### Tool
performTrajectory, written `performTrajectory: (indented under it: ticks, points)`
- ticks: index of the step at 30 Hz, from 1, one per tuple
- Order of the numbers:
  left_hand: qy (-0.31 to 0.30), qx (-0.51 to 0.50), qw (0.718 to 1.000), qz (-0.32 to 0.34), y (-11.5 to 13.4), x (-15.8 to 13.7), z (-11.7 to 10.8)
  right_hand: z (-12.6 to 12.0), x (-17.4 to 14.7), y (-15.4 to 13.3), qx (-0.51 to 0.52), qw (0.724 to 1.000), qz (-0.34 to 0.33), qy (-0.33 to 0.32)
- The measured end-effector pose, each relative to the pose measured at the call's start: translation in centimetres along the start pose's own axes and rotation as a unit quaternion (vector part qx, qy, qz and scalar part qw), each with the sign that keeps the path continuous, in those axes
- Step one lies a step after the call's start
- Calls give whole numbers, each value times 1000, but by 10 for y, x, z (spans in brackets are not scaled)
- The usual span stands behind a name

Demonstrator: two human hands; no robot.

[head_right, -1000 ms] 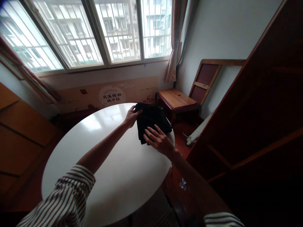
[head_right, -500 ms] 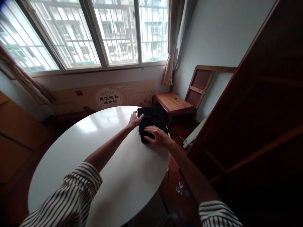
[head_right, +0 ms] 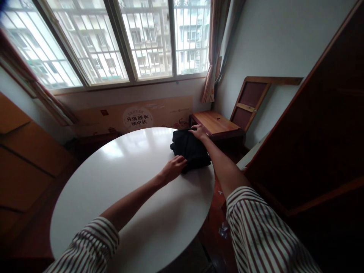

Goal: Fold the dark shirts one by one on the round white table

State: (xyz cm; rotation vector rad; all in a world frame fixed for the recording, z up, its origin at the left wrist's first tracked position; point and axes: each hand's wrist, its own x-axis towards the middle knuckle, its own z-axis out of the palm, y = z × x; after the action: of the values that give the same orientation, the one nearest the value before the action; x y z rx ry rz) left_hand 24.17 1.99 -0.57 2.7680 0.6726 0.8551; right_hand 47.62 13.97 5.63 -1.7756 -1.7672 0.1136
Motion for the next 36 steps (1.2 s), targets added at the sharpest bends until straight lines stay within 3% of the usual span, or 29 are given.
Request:
performTrajectory:
  ticks: [3,6,10,13,19,27,29,32,34,36]
  points:
    - [-27,66,997,24,8,1,1,4,0,3,-10,1000,7,7]
    - [-29,117,993,2,14,12,-8,1,-2,-5,-29,1000,1,5]
    - [21,134,990,-44,13,26,-14,3,-10,-34,-113,986,-122,-13]
    - [-3,156,985,-81,11,21,-1,19,-18,-55,-176,963,-178,-96]
    - [-48,204,974,-90,19,5,21,52,-10,-63,-245,946,-95,-192]
    - [-64,251,964,-56,42,-5,24,60,11,-80,-280,925,-18,-257]
    - [-54,234,970,-33,49,-15,13,58,11,-97,-286,930,-21,-230]
    - [-25,180,983,-3,54,-40,-19,49,-6,-132,-248,959,-100,-94]
    - [-5,142,990,8,48,-62,-45,41,-33,-155,-183,968,-171,-9]
    - [8,120,993,12,31,-88,-71,37,-72,-171,-114,967,-227,19]
